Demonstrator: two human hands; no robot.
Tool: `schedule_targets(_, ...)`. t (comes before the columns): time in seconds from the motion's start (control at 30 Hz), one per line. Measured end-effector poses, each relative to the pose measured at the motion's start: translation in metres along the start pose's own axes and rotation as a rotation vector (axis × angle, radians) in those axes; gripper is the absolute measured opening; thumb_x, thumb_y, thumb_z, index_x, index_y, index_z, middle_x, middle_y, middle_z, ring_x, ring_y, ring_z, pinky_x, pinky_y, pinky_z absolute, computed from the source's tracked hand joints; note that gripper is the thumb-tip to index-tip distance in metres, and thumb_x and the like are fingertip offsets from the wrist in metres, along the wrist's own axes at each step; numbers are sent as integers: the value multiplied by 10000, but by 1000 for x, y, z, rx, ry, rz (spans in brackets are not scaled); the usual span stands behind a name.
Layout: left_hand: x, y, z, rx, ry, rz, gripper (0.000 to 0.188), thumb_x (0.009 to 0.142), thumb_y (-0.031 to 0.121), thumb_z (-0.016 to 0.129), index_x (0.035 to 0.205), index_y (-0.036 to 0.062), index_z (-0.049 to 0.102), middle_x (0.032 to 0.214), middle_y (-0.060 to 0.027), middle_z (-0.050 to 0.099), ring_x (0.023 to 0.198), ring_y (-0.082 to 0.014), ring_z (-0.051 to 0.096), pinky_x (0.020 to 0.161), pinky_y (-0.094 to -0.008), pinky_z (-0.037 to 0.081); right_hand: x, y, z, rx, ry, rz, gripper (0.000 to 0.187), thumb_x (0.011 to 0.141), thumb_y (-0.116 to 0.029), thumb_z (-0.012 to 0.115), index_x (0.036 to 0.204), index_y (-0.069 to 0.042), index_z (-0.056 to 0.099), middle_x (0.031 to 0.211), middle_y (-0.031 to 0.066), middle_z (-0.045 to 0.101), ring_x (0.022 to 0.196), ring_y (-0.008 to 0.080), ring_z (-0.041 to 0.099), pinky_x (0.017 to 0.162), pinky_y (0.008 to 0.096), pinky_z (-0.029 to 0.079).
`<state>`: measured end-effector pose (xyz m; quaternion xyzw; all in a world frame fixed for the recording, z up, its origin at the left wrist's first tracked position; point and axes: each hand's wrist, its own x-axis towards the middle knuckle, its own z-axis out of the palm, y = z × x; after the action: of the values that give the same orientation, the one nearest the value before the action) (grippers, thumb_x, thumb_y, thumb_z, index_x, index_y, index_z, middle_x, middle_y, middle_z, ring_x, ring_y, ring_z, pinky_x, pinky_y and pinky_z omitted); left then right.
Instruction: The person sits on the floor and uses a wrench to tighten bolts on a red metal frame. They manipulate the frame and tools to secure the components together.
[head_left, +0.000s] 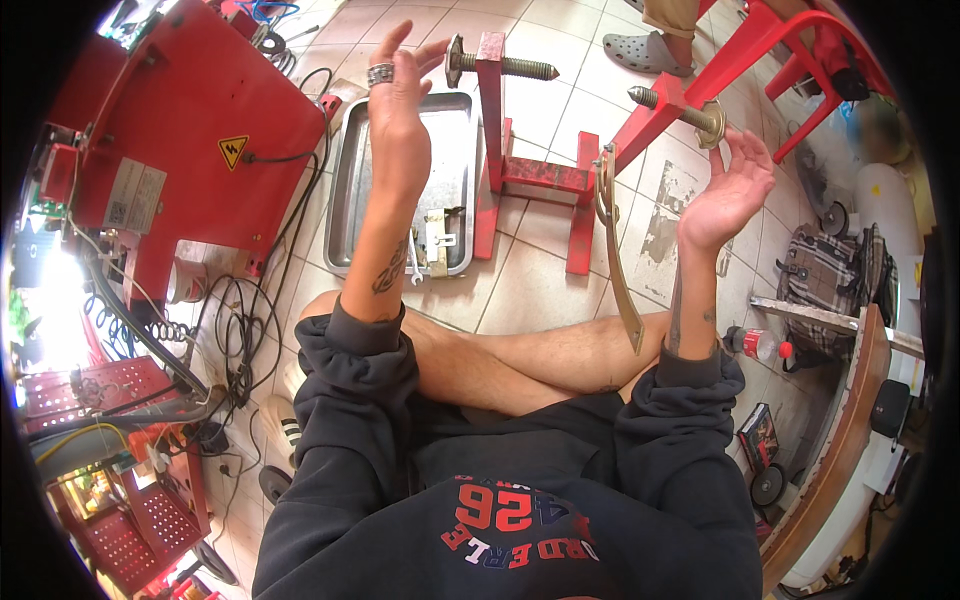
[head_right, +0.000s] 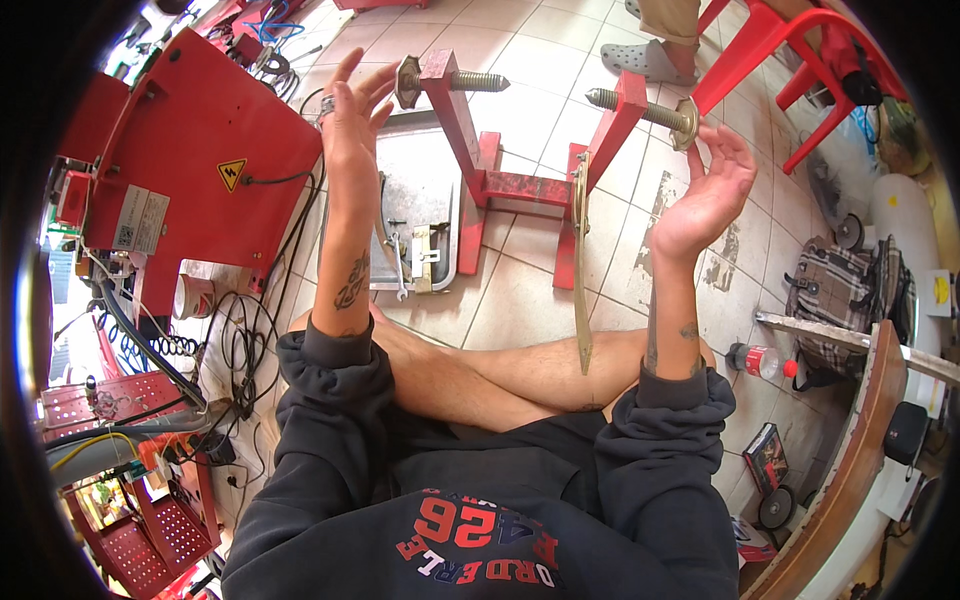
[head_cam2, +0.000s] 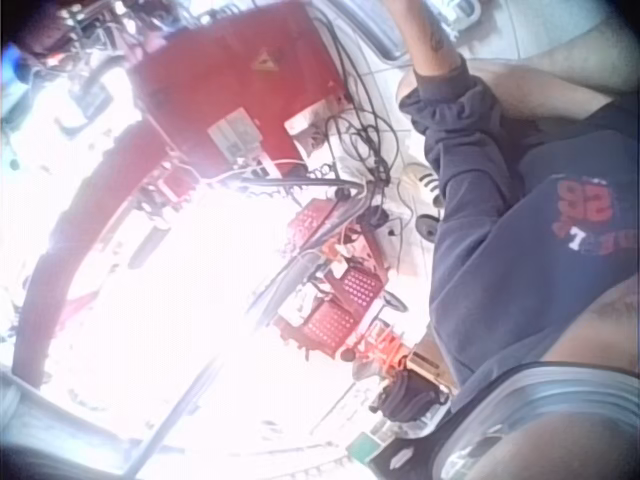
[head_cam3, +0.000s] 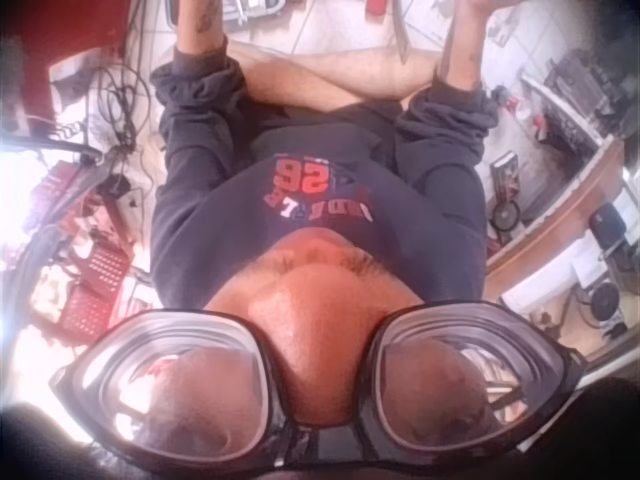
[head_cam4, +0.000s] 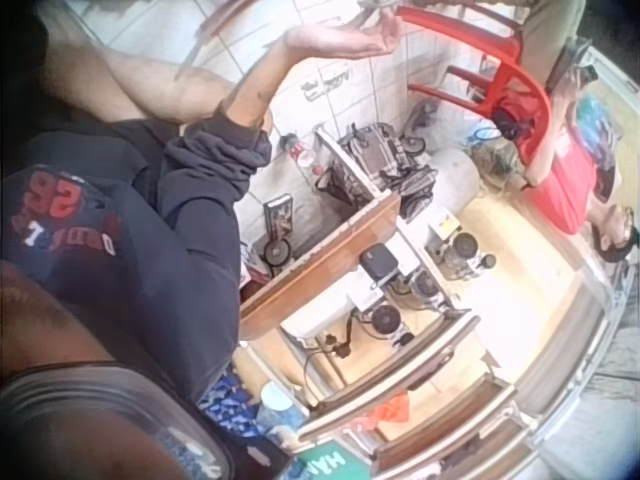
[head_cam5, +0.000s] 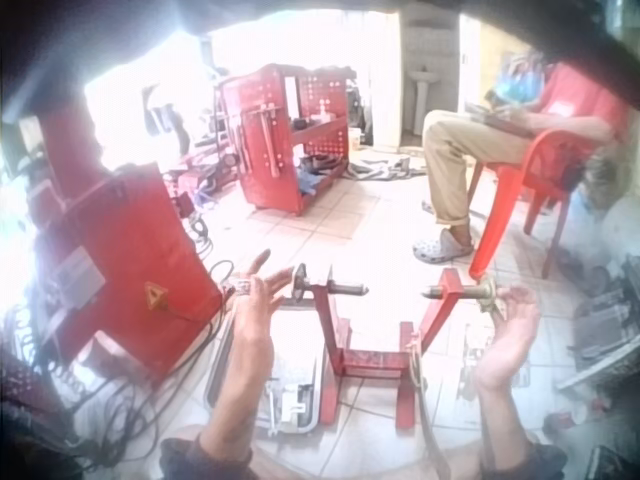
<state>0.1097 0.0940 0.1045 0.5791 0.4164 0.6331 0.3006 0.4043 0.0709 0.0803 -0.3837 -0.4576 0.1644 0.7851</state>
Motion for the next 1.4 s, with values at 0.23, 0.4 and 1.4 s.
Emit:
schedule_targets(0.23,1,-13,-7,128,-18,-153,680,1042,543,255,1331,-28,486,1303,-217,579,1142,-304,601,1011,-439,408,1,-4,2,-264,-11,129,571,1043,-487,279,1271,-19,512,1111,131,596,1113,223,564,1022,428,422)
schedule_targets(0.4,6,-6,-14,97,-27,-21,675,1052,539,223,1425,14,423,959,-86,657,1023,-206,602,982,-386,424,1,-6,4,-223,-82,119,642,1042,-523,256,1356,-7,473,1168,142,575,1128,224,551,1042,433,429)
schedule_targets(1.4,-1,-16,1,10,-13,18,569,1058,453,260,1418,44,425,1330,-257,538,1224,-324,538,1049,-427,381,2,-18,-13,-188,2,72,470,1047,-295,352,1211,81,582,1153,194,651,1114,239,614,938,386,516)
